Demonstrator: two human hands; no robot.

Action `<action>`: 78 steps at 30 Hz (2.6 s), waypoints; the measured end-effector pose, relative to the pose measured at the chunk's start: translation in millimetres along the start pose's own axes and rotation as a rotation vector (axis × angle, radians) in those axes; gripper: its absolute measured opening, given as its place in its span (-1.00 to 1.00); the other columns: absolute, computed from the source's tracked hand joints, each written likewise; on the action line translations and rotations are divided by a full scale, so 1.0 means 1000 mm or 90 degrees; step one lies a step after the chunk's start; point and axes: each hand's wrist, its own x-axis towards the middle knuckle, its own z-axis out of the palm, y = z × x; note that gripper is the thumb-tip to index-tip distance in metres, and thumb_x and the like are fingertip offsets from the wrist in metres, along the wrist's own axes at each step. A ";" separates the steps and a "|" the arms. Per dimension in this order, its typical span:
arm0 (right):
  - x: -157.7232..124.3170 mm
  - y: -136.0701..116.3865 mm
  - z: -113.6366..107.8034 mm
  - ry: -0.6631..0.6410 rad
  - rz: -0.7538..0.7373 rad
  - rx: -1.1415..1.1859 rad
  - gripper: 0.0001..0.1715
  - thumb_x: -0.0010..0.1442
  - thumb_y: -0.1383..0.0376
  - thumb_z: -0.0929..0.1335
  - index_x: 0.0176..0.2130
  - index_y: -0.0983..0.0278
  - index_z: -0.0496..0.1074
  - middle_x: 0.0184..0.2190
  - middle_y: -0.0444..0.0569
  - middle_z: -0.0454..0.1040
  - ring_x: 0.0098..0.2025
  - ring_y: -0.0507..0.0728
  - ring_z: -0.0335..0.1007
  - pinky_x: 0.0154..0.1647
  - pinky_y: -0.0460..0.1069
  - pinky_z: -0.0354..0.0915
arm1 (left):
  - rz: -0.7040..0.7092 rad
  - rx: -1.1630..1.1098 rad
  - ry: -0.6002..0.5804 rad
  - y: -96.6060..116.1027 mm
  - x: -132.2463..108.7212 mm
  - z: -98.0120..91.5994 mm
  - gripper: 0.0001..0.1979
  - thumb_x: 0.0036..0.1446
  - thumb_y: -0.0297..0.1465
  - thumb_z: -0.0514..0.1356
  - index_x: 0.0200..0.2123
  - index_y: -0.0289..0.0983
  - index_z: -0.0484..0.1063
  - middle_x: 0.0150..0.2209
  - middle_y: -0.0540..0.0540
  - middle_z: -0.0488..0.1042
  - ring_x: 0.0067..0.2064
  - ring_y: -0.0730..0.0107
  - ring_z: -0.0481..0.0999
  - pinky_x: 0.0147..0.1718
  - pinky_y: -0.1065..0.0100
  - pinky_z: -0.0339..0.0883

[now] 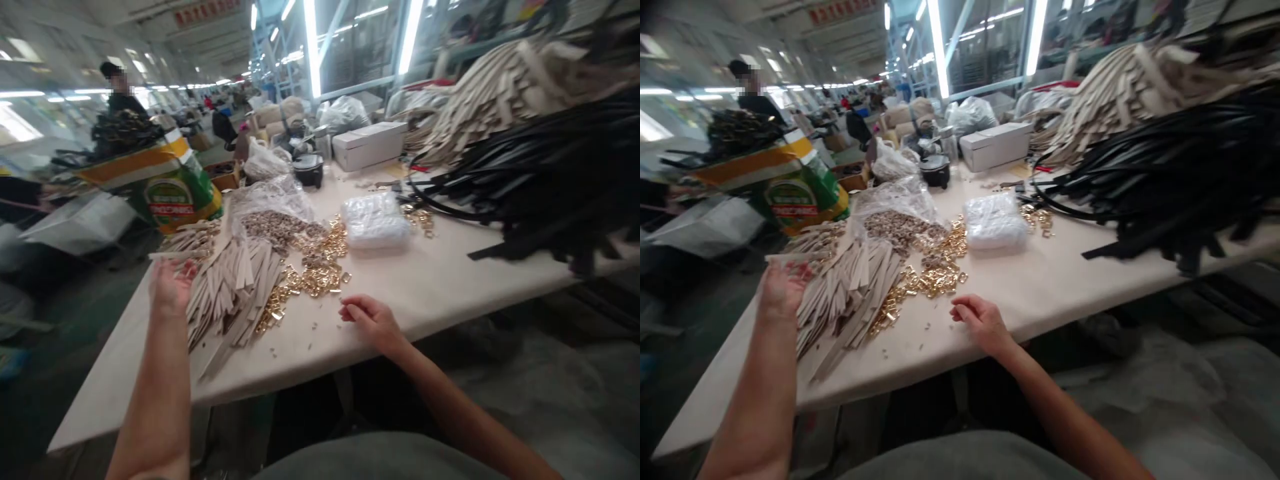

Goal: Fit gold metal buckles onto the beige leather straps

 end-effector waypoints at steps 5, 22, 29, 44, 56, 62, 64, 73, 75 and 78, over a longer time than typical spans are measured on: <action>0.005 0.001 -0.015 0.035 -0.027 -0.016 -0.62 0.19 0.02 0.40 -0.19 0.28 0.55 -0.33 0.02 0.64 -0.28 0.15 0.61 -0.15 0.09 0.55 | 0.073 0.010 -0.108 -0.033 -0.066 0.005 -0.59 0.12 -0.40 0.30 0.03 -0.10 0.33 -0.09 0.03 0.52 -0.27 0.45 0.59 -0.35 0.45 0.46; 0.014 0.007 -0.051 0.091 -0.086 -0.174 -0.64 0.22 0.05 0.36 -0.16 0.25 0.55 -0.35 0.06 0.65 -0.31 0.18 0.63 -0.20 0.06 0.52 | 0.466 0.856 -0.276 -0.076 -0.124 -0.010 -0.71 0.13 -0.35 0.28 -0.05 -0.22 0.53 -0.11 -0.25 0.55 -0.03 -0.03 0.47 0.02 0.06 0.28; 0.013 0.003 -0.049 0.092 -0.111 -0.201 -0.67 0.23 0.08 0.35 -0.17 0.25 0.54 -0.36 0.05 0.65 -0.33 0.18 0.62 -0.21 0.07 0.52 | 0.343 1.003 -0.266 -0.080 -0.129 0.013 -0.75 0.19 -0.27 0.22 -0.14 -0.28 0.55 -0.15 -0.27 0.55 -0.11 0.05 0.51 -0.12 0.16 0.31; 0.013 0.008 -0.048 0.078 -0.147 -0.171 -0.68 0.26 0.09 0.35 -0.18 0.26 0.54 -0.36 0.03 0.64 -0.36 0.15 0.62 -0.26 0.03 0.52 | 0.009 0.375 -0.204 -0.080 -0.112 0.010 -0.66 -0.17 -0.19 0.37 -0.47 -0.25 0.33 -0.54 0.07 0.40 -0.46 0.43 0.47 -0.50 0.46 0.22; 0.007 0.000 -0.023 0.115 -0.284 -0.305 -0.77 0.31 0.19 0.32 -0.13 0.22 0.53 -0.19 0.03 0.63 -0.24 0.16 0.59 -0.16 0.05 0.47 | 0.000 0.062 -0.223 -0.051 -0.170 0.031 -0.68 -0.10 -0.27 0.40 -0.38 -0.25 0.33 -0.53 0.05 0.52 -0.47 0.43 0.59 -0.46 0.48 0.42; 0.016 0.000 0.007 0.006 -0.262 -0.352 -0.74 0.34 0.24 0.25 -0.13 0.21 0.51 -0.18 0.03 0.62 -0.14 0.22 0.57 -0.09 0.10 0.43 | 0.005 0.092 -0.276 -0.096 -0.177 0.047 -0.68 0.00 -0.23 0.38 -0.33 -0.26 0.35 -0.41 -0.01 0.56 -0.38 0.36 0.64 -0.41 0.41 0.48; 0.018 0.001 0.008 0.020 -0.241 -0.307 -0.72 0.36 0.23 0.23 -0.09 0.20 0.49 -0.15 0.02 0.62 -0.12 0.21 0.57 -0.07 0.10 0.42 | 0.048 0.093 -0.314 -0.103 -0.189 0.050 -0.71 0.05 -0.23 0.36 -0.30 -0.26 0.37 -0.36 -0.03 0.56 -0.33 0.34 0.65 -0.38 0.39 0.49; 0.018 -0.002 -0.001 0.033 -0.101 -0.131 -0.50 0.36 0.03 0.22 0.12 0.22 0.43 -0.30 -0.05 0.64 -0.33 0.14 0.60 -0.26 0.01 0.45 | 0.395 0.288 -0.571 -0.116 -0.226 0.053 -0.96 0.17 -0.47 0.25 -0.30 -0.22 0.46 -0.24 -0.10 0.60 -0.19 0.34 0.58 -0.18 0.31 0.46; 0.018 -0.006 -0.001 0.007 -0.097 -0.178 -0.60 0.29 0.05 0.30 -0.05 0.23 0.53 -0.37 -0.07 0.63 -0.35 0.13 0.58 -0.27 -0.01 0.43 | 0.409 0.320 -0.640 -0.119 -0.229 0.051 -0.91 0.13 -0.50 0.26 -0.30 -0.19 0.48 -0.22 -0.10 0.60 -0.17 0.30 0.59 -0.16 0.28 0.46; 0.016 -0.011 -0.002 0.006 -0.081 -0.259 -0.79 0.17 0.19 0.38 -0.21 0.22 0.55 -0.46 -0.13 0.60 -0.43 0.10 0.53 -0.34 -0.03 0.38 | 0.349 0.402 -0.650 -0.120 -0.233 0.041 -0.88 0.04 -0.47 0.31 -0.31 -0.16 0.52 -0.24 -0.11 0.59 -0.16 0.22 0.57 -0.13 0.24 0.45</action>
